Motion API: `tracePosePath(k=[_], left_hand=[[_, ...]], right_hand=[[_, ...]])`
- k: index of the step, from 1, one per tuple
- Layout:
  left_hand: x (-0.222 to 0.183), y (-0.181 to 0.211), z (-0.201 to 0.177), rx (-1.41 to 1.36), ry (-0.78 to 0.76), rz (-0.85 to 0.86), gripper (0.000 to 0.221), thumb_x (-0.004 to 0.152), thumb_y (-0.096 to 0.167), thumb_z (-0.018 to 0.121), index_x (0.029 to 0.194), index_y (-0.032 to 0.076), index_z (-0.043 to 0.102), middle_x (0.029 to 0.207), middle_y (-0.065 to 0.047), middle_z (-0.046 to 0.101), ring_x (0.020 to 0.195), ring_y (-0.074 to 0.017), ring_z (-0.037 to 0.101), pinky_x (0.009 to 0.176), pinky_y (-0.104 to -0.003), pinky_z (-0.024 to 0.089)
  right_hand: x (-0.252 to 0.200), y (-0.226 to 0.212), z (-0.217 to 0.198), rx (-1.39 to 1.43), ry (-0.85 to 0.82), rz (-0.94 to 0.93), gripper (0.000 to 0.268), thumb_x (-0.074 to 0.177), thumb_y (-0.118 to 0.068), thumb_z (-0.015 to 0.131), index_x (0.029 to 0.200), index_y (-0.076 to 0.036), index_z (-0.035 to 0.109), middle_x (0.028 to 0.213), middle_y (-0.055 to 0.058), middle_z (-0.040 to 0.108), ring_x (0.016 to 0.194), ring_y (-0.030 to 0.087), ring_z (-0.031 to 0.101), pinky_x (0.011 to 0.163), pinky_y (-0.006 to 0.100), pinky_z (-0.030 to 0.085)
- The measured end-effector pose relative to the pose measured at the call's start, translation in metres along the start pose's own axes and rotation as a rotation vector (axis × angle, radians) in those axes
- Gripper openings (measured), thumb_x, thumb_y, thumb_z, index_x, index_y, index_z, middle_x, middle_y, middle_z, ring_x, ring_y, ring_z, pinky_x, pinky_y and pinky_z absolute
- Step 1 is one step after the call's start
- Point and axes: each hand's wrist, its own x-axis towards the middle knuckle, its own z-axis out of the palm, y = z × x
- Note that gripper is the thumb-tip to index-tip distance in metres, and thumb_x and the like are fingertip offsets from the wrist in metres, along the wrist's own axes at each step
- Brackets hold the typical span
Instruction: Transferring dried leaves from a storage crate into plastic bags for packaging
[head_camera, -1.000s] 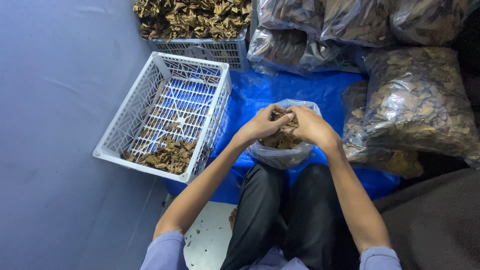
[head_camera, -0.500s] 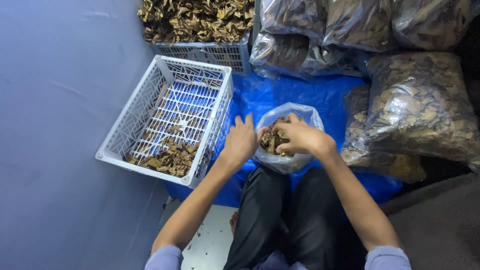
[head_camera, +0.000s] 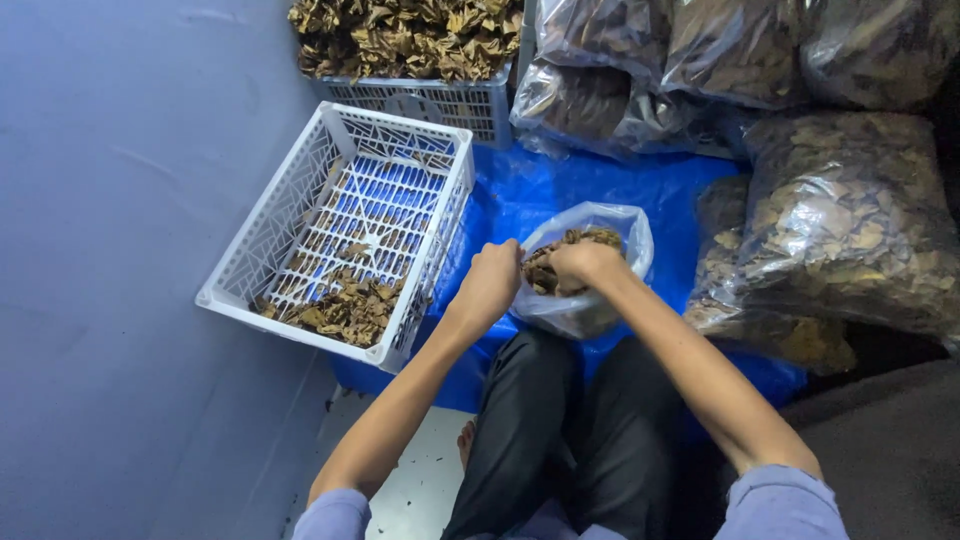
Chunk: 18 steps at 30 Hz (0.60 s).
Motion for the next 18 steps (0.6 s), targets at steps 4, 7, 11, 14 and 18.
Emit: tracePosePath(k=[4,7,11,14,18], left_hand=[[0.001,-0.001,-0.008,-0.072,-0.049,-0.032,0.021,0.103,0.005,0.050,0.101,-0.011,0.064,0.083,-0.032,0.067,0.077,-0.0474,0.074,0.062,-0.054,0.061],[-0.002,0.002,-0.011,-0.090,-0.101,-0.019,0.021,0.102,0.003,0.050,0.104,-0.013,0.064,0.086,-0.034,0.068,0.078,-0.0475,0.074,0.066,-0.054,0.061],[0.006,-0.006,0.005,-0.083,-0.132,-0.025,0.014,0.096,-0.001,0.054,0.102,-0.009,0.065,0.085,-0.030,0.069,0.080,-0.0502,0.073,0.061,-0.055,0.060],[0.006,-0.003,0.000,-0.146,-0.112,0.008,0.018,0.097,-0.003,0.054,0.105,-0.015,0.064,0.085,-0.036,0.067,0.076,-0.0507,0.073,0.061,-0.052,0.061],[0.007,0.007,-0.007,-0.116,-0.156,-0.013,0.018,0.096,-0.004,0.053,0.106,-0.012,0.066,0.090,-0.034,0.069,0.087,-0.0504,0.073,0.069,-0.054,0.061]], right_hand=[[-0.041,-0.026,-0.029,-0.009,-0.142,0.023,0.074,0.084,-0.038,0.075,0.146,-0.005,0.051,0.149,0.022,0.051,0.131,0.045,0.053,0.097,0.060,0.052],[-0.068,-0.030,-0.036,-0.061,-0.116,-0.039,0.062,0.084,-0.024,0.072,0.140,-0.001,0.056,0.158,0.025,0.038,0.139,0.055,0.036,0.102,0.069,0.043],[-0.034,-0.029,-0.011,-0.127,-0.207,-0.095,0.065,0.086,-0.034,0.067,0.144,-0.006,0.056,0.159,0.017,0.043,0.144,0.048,0.038,0.108,0.066,0.042],[-0.045,-0.033,-0.025,0.030,-0.065,0.232,0.063,0.072,-0.014,0.087,0.132,-0.006,0.067,0.163,0.021,0.027,0.134,0.065,0.031,0.087,0.070,0.055],[-0.045,-0.002,-0.026,-0.076,-0.197,-0.194,0.072,0.082,-0.032,0.068,0.148,-0.006,0.052,0.165,0.022,0.028,0.136,0.058,0.041,0.102,0.070,0.045]])
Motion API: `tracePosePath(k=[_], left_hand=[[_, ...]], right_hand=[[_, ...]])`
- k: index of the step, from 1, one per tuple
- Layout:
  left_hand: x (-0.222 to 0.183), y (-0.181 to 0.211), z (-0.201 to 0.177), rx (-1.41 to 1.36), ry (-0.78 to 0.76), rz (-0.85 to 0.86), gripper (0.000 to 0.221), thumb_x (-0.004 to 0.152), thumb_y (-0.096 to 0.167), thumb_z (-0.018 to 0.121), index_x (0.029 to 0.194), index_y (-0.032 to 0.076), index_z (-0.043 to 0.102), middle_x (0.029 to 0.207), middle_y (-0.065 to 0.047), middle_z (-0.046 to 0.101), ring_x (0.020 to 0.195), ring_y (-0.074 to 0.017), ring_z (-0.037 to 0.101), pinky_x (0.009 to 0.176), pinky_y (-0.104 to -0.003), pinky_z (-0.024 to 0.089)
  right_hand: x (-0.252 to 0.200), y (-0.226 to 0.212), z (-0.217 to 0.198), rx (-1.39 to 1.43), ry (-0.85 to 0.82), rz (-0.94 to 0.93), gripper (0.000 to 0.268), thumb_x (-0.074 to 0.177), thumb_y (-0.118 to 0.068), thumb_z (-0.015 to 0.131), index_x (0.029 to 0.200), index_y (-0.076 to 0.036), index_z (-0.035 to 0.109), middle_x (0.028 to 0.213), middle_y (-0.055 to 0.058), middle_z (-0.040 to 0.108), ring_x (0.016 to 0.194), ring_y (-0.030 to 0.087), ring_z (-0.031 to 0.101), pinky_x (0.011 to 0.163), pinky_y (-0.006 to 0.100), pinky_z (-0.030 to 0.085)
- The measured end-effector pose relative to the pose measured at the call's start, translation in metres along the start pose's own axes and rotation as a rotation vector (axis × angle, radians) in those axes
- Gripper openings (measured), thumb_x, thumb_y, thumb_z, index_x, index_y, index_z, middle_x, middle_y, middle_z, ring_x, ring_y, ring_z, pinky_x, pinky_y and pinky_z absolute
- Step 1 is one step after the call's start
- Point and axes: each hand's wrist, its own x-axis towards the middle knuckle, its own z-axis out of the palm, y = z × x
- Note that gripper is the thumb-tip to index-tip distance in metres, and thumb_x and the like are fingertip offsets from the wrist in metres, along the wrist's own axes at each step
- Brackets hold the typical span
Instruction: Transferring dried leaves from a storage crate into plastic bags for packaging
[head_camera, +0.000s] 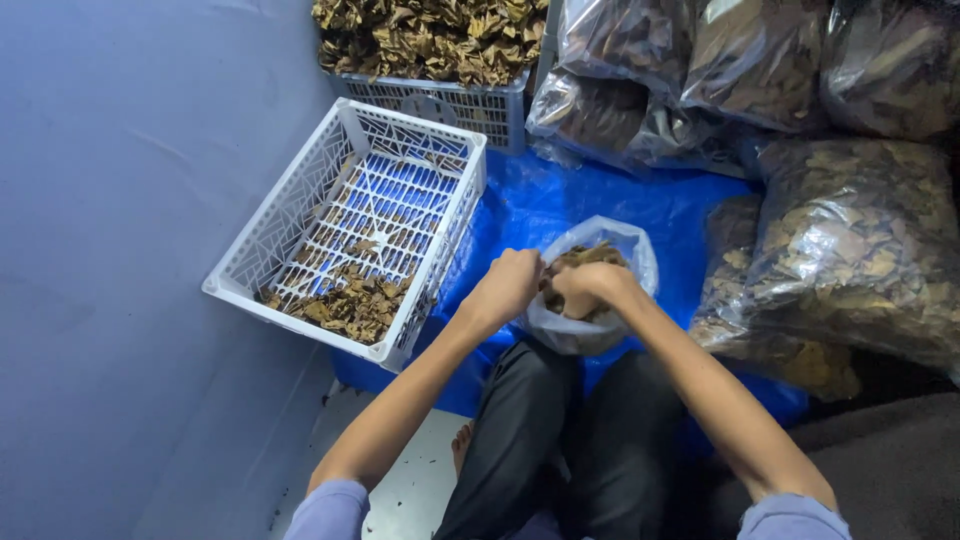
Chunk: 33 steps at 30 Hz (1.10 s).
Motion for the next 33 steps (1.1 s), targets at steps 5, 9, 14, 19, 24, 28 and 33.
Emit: tracePosePath(k=[5,9,14,19,24,28,33], left_hand=[[0.001,-0.009,0.001,0.012,0.025,0.012,0.019,0.097,-0.001,0.055,0.107,-0.013,0.065,0.085,-0.033,0.068,0.077,-0.0466,0.074,0.062,-0.050,0.061],[0.006,-0.012,0.003,0.014,0.027,0.023,0.020,0.097,-0.001,0.053,0.106,-0.015,0.064,0.085,-0.034,0.067,0.077,-0.0477,0.073,0.061,-0.050,0.061],[-0.008,0.008,0.005,0.314,0.289,0.074,0.025,0.095,0.006,0.065,0.113,-0.010,0.063,0.101,-0.025,0.063,0.077,-0.0452,0.073,0.064,-0.056,0.060],[0.006,0.027,0.021,0.307,0.229,0.376,0.020,0.089,-0.004,0.066,0.109,-0.004,0.069,0.103,-0.024,0.063,0.085,-0.0440,0.072,0.064,-0.052,0.061],[0.070,0.010,0.104,0.597,-0.140,0.235,0.051,0.085,0.025,0.078,0.126,0.000,0.062,0.123,-0.031,0.051,0.110,-0.0600,0.057,0.079,-0.063,0.059],[0.098,0.015,0.115,0.634,-0.399,0.180,0.066,0.084,0.013,0.072,0.147,0.014,0.052,0.147,-0.024,0.040,0.130,-0.0574,0.043,0.098,-0.062,0.052],[0.134,-0.009,0.158,0.303,-0.413,-0.102,0.063,0.094,0.022,0.053,0.156,0.017,0.042,0.152,-0.026,0.042,0.132,-0.0554,0.048,0.099,-0.063,0.051]], right_hand=[[-0.105,-0.021,-0.043,0.226,0.168,-0.097,0.060,0.094,-0.055,0.061,0.142,-0.019,0.063,0.158,0.028,0.032,0.131,0.056,0.051,0.108,0.065,0.045],[-0.157,-0.032,-0.057,0.338,0.232,-0.123,0.060,0.099,-0.048,0.056,0.145,-0.009,0.058,0.147,0.036,0.043,0.127,0.059,0.053,0.104,0.065,0.048],[-0.138,0.012,-0.019,0.381,0.868,0.384,0.046,0.092,-0.040,0.073,0.121,-0.005,0.063,0.122,0.026,0.054,0.112,0.053,0.062,0.084,0.062,0.057],[-0.120,0.036,0.014,0.523,0.695,0.547,0.064,0.089,-0.046,0.074,0.134,-0.003,0.056,0.125,0.030,0.060,0.111,0.054,0.066,0.088,0.063,0.057],[-0.135,0.021,0.013,0.630,0.697,0.509,0.040,0.092,-0.027,0.071,0.128,-0.011,0.069,0.120,0.028,0.070,0.111,0.050,0.068,0.088,0.061,0.057],[-0.157,-0.002,0.000,0.561,0.770,0.348,0.033,0.096,-0.021,0.060,0.127,-0.012,0.069,0.118,0.026,0.072,0.113,0.046,0.069,0.098,0.060,0.053],[-0.180,-0.017,-0.005,0.590,0.806,0.258,0.033,0.097,-0.011,0.054,0.127,-0.009,0.068,0.122,0.022,0.071,0.113,0.044,0.068,0.097,0.062,0.052]])
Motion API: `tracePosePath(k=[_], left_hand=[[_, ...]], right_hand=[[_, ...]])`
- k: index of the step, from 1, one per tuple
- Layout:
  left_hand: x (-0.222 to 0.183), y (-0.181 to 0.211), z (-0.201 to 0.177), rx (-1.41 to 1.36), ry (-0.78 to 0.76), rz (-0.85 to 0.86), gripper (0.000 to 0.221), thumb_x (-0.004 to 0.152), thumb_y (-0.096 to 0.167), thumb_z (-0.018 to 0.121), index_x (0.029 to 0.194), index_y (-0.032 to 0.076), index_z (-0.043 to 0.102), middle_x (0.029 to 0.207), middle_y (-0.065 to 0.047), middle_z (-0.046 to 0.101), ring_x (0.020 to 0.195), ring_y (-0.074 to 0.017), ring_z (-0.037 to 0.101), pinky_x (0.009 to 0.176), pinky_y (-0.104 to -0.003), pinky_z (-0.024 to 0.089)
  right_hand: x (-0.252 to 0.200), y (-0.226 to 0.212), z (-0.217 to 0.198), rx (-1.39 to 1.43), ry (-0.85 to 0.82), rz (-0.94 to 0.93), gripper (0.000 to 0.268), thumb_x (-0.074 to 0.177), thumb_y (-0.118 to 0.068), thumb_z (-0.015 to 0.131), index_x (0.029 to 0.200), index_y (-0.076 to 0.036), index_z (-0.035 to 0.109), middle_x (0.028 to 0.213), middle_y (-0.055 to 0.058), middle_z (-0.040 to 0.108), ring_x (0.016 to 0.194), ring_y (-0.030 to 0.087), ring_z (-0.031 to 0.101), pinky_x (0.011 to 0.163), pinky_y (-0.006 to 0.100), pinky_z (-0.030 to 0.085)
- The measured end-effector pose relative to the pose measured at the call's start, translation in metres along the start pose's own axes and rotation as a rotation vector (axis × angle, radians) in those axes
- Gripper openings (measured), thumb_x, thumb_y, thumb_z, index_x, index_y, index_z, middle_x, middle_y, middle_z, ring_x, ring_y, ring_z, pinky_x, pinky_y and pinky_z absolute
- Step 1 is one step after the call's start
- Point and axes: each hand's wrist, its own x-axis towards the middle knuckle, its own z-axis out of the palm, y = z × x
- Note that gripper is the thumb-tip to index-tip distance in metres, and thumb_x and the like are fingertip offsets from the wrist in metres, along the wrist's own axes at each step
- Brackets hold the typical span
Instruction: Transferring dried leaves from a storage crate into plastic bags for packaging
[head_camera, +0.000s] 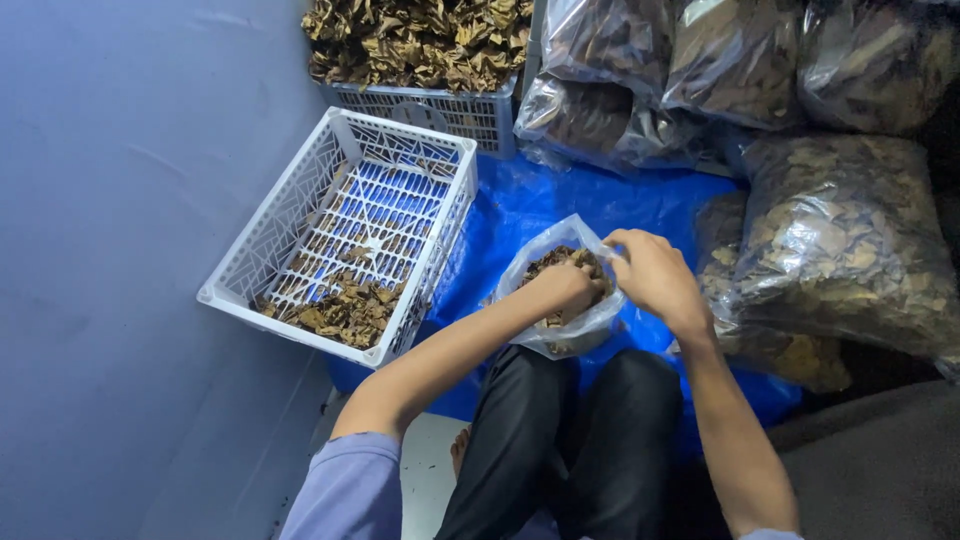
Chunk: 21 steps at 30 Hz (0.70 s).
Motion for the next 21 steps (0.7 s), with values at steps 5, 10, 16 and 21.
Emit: tracePosePath(k=[5,10,16,21], left_hand=[[-0.011,-0.017,-0.029,0.406,-0.190,0.212,0.100,0.073,0.016,0.087,0.158,0.033,0.038,0.167,-0.013,0.029,0.145,-0.0515,0.031,0.097,-0.064,0.053],[-0.118,-0.013,-0.080,0.304,0.033,0.352,0.082,0.070,0.018,0.082,0.147,0.020,0.051,0.150,-0.015,0.042,0.133,-0.0503,0.042,0.100,-0.058,0.055],[-0.248,-0.089,-0.122,-0.464,0.444,0.630,0.036,0.094,0.003,0.064,0.129,0.013,0.065,0.112,-0.017,0.070,0.106,-0.0408,0.067,0.090,-0.051,0.057],[-0.294,-0.229,-0.127,-0.575,0.691,0.289,0.045,0.086,-0.012,0.057,0.127,0.005,0.063,0.107,-0.025,0.073,0.100,-0.0423,0.070,0.086,-0.051,0.057]], right_hand=[[0.014,0.023,0.011,0.024,0.115,0.103,0.035,0.096,-0.017,0.061,0.129,-0.012,0.069,0.109,0.019,0.074,0.108,0.042,0.070,0.094,0.058,0.054],[-0.001,0.007,-0.005,-0.052,0.090,0.105,0.048,0.093,-0.027,0.069,0.137,-0.009,0.063,0.122,0.025,0.065,0.114,0.049,0.066,0.096,0.064,0.052],[-0.042,-0.072,-0.011,0.031,0.422,-0.190,0.054,0.091,-0.019,0.075,0.139,0.002,0.060,0.120,0.024,0.048,0.114,0.058,0.054,0.085,0.064,0.053],[-0.024,-0.148,0.031,0.314,0.385,-0.442,0.041,0.091,-0.011,0.072,0.131,-0.003,0.063,0.112,0.023,0.049,0.096,0.048,0.062,0.077,0.046,0.060]])
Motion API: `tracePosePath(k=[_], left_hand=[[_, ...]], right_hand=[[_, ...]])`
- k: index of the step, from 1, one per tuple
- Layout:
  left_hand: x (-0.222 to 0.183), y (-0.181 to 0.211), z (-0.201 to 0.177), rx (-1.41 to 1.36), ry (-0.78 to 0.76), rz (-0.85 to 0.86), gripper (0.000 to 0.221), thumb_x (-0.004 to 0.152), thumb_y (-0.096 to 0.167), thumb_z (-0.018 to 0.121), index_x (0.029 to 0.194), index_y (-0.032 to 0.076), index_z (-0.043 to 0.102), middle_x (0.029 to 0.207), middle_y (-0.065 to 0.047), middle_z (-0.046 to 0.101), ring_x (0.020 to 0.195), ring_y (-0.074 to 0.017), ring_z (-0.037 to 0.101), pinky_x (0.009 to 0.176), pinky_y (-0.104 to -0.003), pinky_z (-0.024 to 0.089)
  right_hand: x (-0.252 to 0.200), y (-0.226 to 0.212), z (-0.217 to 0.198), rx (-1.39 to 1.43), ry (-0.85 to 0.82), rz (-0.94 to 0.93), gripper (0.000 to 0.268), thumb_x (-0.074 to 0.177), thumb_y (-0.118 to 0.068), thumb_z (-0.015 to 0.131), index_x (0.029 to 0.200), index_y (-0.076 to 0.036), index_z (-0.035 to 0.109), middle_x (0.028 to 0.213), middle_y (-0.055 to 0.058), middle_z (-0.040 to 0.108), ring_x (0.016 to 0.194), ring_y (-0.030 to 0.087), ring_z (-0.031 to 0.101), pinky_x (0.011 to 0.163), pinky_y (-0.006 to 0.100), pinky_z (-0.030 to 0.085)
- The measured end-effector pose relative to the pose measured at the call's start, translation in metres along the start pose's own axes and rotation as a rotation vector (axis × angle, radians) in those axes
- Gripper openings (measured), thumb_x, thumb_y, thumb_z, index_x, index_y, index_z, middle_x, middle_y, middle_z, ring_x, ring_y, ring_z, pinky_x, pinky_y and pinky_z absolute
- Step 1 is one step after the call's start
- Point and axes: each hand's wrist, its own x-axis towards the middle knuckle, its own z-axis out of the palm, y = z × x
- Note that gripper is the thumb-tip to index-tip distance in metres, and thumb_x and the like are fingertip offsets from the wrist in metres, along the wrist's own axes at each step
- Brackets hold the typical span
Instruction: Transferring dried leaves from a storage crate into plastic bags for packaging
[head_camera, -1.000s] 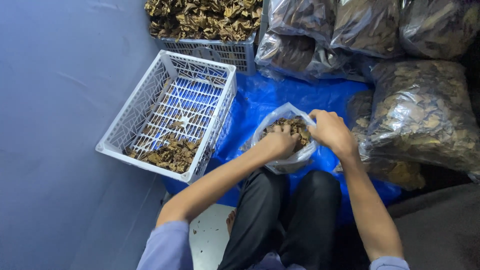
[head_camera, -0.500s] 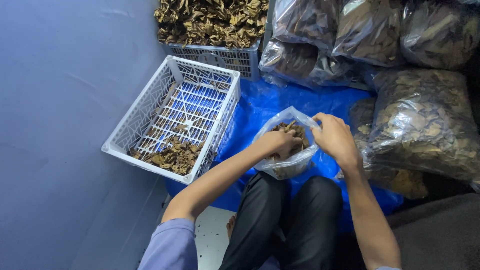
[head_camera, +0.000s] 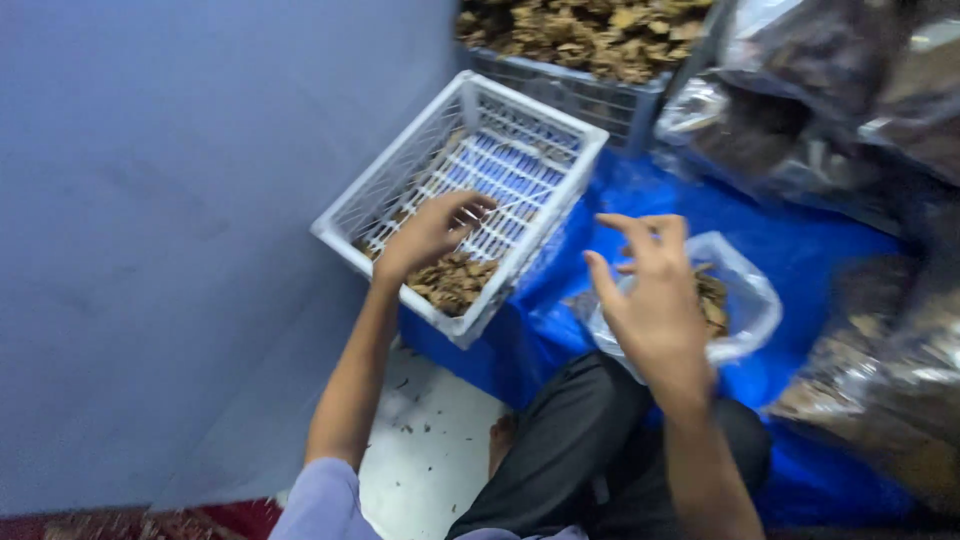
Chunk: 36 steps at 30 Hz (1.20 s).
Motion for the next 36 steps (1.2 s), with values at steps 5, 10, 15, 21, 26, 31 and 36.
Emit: tracePosePath(k=[5,10,15,21,26,31,36], left_hand=[[-0.008,-0.190,-0.037,0.605,-0.129,-0.592,0.062,0.090,0.024,0.079,0.146,0.016,0.054,0.129,-0.030,0.058,0.118,-0.0492,0.063,0.099,-0.059,0.053],[-0.020,-0.307,-0.023,0.641,-0.198,-0.740,0.048,0.085,0.016,0.075,0.132,0.018,0.066,0.117,-0.024,0.068,0.107,-0.0407,0.071,0.086,-0.053,0.060],[-0.004,-0.340,-0.021,0.670,-0.173,-0.829,0.038,0.081,0.014,0.074,0.119,0.021,0.076,0.104,-0.019,0.075,0.095,-0.0390,0.075,0.079,-0.052,0.062],[-0.021,-0.503,0.011,1.356,0.357,-0.135,0.015,0.089,0.012,0.058,0.075,0.007,0.060,0.080,-0.029,0.065,0.052,-0.0322,0.069,0.039,-0.037,0.053],[-0.005,-0.394,-0.006,0.927,-0.109,-0.733,0.021,0.088,0.001,0.058,0.097,-0.009,0.074,0.092,-0.031,0.069,0.088,-0.0411,0.072,0.069,-0.056,0.059],[-0.007,-0.412,-0.016,0.863,-0.228,-0.892,0.025,0.089,-0.001,0.060,0.109,-0.014,0.068,0.104,-0.035,0.065,0.099,-0.0443,0.068,0.074,-0.056,0.060],[-0.015,-0.409,-0.004,1.003,-0.065,-0.795,0.016,0.089,0.001,0.061,0.093,-0.009,0.073,0.085,-0.027,0.070,0.082,-0.0372,0.073,0.058,-0.054,0.061]], right_hand=[[0.053,0.011,0.141,0.214,-0.385,-0.046,0.032,0.091,-0.003,0.065,0.123,-0.001,0.068,0.104,0.027,0.064,0.093,0.046,0.072,0.077,0.047,0.063],[0.105,0.033,0.299,-0.003,-0.481,-0.042,0.031,0.087,0.000,0.068,0.116,-0.010,0.073,0.106,0.021,0.068,0.098,0.041,0.072,0.078,0.050,0.062],[0.142,0.059,0.382,-0.201,-0.731,-0.129,0.081,0.066,0.013,0.085,0.140,-0.008,0.060,0.151,0.033,0.033,0.127,0.064,0.045,0.084,0.070,0.058],[0.130,0.052,0.372,-0.331,-0.784,-0.143,0.054,0.091,0.008,0.062,0.143,-0.007,0.057,0.135,0.034,0.045,0.121,0.058,0.052,0.088,0.061,0.058],[0.139,0.008,0.325,0.494,-0.770,0.597,0.025,0.101,-0.010,0.037,0.103,0.010,0.052,0.075,0.013,0.054,0.053,0.018,0.051,0.043,0.027,0.049],[0.136,0.074,0.400,0.245,-0.809,0.293,0.015,0.088,0.001,0.056,0.100,-0.002,0.064,0.094,0.017,0.053,0.082,0.032,0.054,0.069,0.041,0.047],[0.138,0.076,0.413,-0.186,-0.863,-0.127,0.070,0.074,0.009,0.079,0.132,-0.027,0.064,0.143,0.024,0.044,0.122,0.050,0.059,0.099,0.063,0.053]])
